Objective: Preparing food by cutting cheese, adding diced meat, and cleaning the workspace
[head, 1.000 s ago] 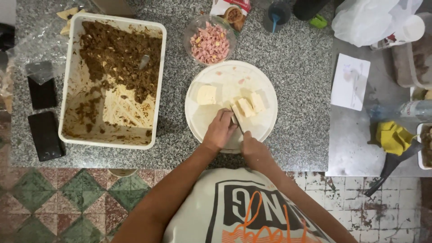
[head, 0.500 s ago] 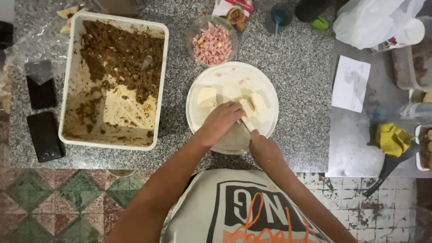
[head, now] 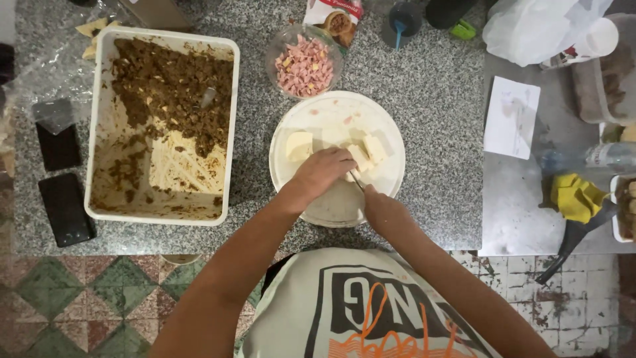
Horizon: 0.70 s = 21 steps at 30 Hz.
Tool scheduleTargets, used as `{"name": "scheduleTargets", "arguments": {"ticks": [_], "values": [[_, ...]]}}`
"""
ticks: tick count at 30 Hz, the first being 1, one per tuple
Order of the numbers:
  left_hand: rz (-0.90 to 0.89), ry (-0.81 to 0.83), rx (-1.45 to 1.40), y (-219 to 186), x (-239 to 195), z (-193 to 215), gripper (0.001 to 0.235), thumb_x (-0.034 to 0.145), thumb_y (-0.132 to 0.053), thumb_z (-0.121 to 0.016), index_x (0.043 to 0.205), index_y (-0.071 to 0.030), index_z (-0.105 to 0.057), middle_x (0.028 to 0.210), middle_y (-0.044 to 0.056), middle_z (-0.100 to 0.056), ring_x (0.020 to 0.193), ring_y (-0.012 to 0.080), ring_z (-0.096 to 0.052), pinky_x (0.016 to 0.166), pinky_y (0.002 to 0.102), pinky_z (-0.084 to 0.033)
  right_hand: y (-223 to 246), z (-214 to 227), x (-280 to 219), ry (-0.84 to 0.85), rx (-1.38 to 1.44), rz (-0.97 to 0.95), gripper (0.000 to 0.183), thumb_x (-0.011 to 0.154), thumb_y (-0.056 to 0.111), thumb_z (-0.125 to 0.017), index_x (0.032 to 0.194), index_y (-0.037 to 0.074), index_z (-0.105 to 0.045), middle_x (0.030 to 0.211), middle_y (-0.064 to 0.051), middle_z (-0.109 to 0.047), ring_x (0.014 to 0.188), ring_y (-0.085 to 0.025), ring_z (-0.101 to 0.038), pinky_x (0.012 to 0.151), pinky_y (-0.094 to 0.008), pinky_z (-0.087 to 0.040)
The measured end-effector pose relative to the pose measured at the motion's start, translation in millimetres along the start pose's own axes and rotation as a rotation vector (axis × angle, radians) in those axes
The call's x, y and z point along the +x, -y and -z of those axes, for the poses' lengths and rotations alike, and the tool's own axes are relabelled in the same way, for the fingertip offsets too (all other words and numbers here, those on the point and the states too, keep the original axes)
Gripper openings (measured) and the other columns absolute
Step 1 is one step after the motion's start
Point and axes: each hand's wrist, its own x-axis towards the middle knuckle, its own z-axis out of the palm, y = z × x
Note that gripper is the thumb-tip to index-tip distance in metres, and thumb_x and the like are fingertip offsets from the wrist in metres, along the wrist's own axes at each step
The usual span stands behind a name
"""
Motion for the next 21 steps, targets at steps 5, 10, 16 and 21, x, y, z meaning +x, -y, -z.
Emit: {"name": "scheduleTargets", "arguments": {"ticks": [5,10,16,21], "values": [[0.041,0.119,-0.048,-15.3,3.0,30.4,0.016,0.098,-0.02,-0.062,0.112,-0.016,-0.065,0.112,0.001,-0.063,0.112,0.022,-0.062,0.095,0.035,-0.054,-37.5,-21.7,40.8,0.135,0.25,0.083,0.025,0.105,0.026,-0.04,0.122,0.009,-0.045,0.096,-0.023,-0.072,0.082,-0.04,-0.074,0.064,-0.049,-0.059],[-0.003,0.093,-0.128,7.2,-16.4,-0.6,0.027,0.102,-0.018,-0.057,0.127,-0.01,-0.062,0.125,0.009,-0.062,0.124,0.0321,-0.059,0.102,0.042,-0.055,-68.6,-26.5,31.8,0.444,1.197,0.156,0.017,0.099,0.018,-0.051,0.11,0.005,-0.056,0.071,-0.014,-0.056,0.038,-0.027,-0.061,0.029,-0.039,-0.048],[-0.029,0.064,0.031,-21.0,-24.3,29.2,0.04,0.1,-0.008,-0.061,0.14,-0.014,-0.06,0.15,0.013,-0.048,0.137,0.0383,-0.051,0.106,0.055,-0.05,-64.5,-37.4,9.2,0.513,1.566,0.041,0.042,0.099,0.023,-0.063,0.13,-0.001,-0.051,0.071,-0.008,-0.044,0.041,-0.022,-0.046,0.03,-0.035,-0.032],[-0.052,0.214,0.139,-36.5,-40.4,34.6,0.029,0.101,-0.026,-0.058,0.129,-0.02,-0.06,0.123,0.002,-0.065,0.121,0.0222,-0.06,0.107,0.046,-0.044,-58.2,-16.3,-2.3,0.455,1.397,0.226,0.025,0.095,0.017,-0.072,0.101,-0.004,-0.06,0.06,-0.014,-0.047,0.031,-0.025,-0.047,0.025,-0.04,-0.038]]}}
